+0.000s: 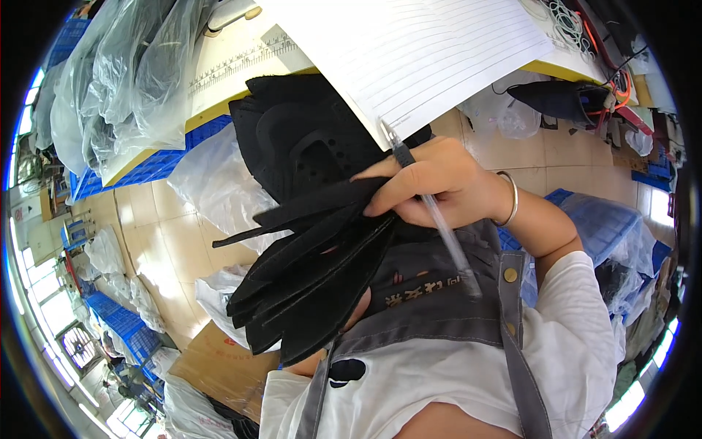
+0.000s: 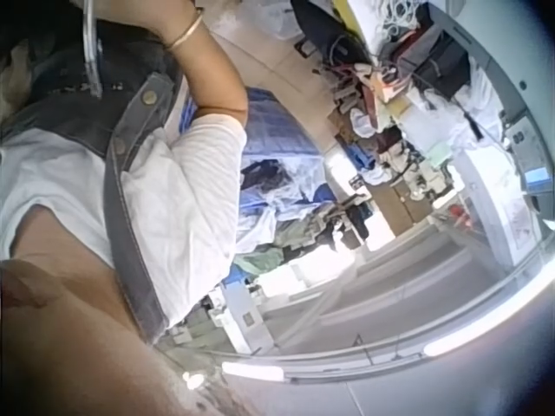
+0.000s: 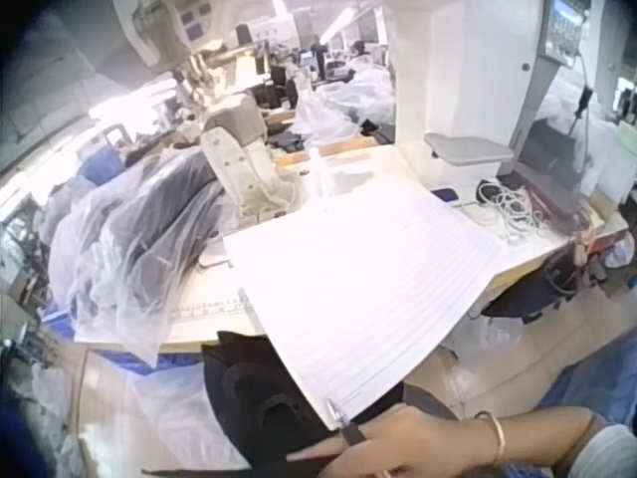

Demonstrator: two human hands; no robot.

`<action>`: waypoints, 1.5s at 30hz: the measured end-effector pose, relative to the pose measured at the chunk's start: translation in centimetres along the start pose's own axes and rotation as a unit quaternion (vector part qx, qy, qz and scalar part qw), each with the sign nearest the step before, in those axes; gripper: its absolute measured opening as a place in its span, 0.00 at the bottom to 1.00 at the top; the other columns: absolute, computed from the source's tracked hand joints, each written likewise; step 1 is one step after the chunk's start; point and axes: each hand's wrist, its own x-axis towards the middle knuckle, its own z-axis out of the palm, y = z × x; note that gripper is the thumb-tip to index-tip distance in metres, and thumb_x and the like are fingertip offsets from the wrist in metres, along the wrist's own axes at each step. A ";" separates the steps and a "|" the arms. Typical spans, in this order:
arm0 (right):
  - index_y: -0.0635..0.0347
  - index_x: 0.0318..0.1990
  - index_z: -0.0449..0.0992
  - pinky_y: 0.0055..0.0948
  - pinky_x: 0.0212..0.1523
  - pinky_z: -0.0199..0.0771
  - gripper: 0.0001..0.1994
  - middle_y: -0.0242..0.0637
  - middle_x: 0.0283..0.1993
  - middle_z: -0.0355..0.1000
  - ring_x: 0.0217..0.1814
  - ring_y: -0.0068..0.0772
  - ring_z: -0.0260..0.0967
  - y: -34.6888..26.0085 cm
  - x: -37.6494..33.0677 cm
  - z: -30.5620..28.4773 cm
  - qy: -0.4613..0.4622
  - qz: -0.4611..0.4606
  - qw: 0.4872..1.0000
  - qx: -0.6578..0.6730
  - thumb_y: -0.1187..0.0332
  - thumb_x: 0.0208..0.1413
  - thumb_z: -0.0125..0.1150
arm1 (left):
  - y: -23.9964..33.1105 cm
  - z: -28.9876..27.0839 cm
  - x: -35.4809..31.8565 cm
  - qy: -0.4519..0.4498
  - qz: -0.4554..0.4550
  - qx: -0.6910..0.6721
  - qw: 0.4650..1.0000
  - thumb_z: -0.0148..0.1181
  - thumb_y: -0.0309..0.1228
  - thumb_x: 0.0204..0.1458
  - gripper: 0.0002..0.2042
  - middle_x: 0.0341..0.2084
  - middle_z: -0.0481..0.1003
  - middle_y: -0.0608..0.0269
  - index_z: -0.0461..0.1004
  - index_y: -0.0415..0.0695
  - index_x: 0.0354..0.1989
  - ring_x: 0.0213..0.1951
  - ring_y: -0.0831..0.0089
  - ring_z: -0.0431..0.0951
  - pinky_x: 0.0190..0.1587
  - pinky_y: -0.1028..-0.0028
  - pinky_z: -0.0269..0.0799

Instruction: The recorder takes shoe uppers out of plastic bags, counts the items in each batch, and writes the counts in a notebook.

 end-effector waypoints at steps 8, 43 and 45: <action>0.58 0.29 0.74 0.25 0.20 0.64 0.07 0.35 0.25 0.72 0.19 0.34 0.67 0.0 0.3 -0.1 0.000 -0.028 0.999 0.021 0.72 0.40 0.65 | 0.3 -1.4 0.9 -0.118 0.021 0.083 0.989 0.43 0.21 0.52 0.14 0.43 0.68 0.46 0.64 0.29 0.47 0.45 0.60 0.69 0.48 0.69 0.62; 0.63 0.24 0.71 0.17 0.17 0.52 0.15 0.27 0.14 0.61 0.17 0.13 0.53 7.4 7.2 -14.9 0.210 0.246 0.939 -0.113 0.61 0.55 0.48 | -0.7 5.3 7.9 0.003 -0.152 -0.215 0.965 0.49 0.22 0.53 0.20 0.39 0.68 0.60 0.56 0.28 0.54 0.39 0.82 0.68 0.42 0.84 0.62; 0.61 0.16 0.64 0.18 0.15 0.47 0.19 0.25 0.12 0.58 0.15 0.11 0.49 8.4 7.3 -14.5 0.246 0.234 0.941 -0.013 0.61 0.55 0.50 | -0.5 4.8 7.7 -0.019 -0.172 -0.191 0.966 0.49 0.22 0.53 0.20 0.40 0.68 0.59 0.56 0.27 0.53 0.40 0.81 0.68 0.43 0.84 0.62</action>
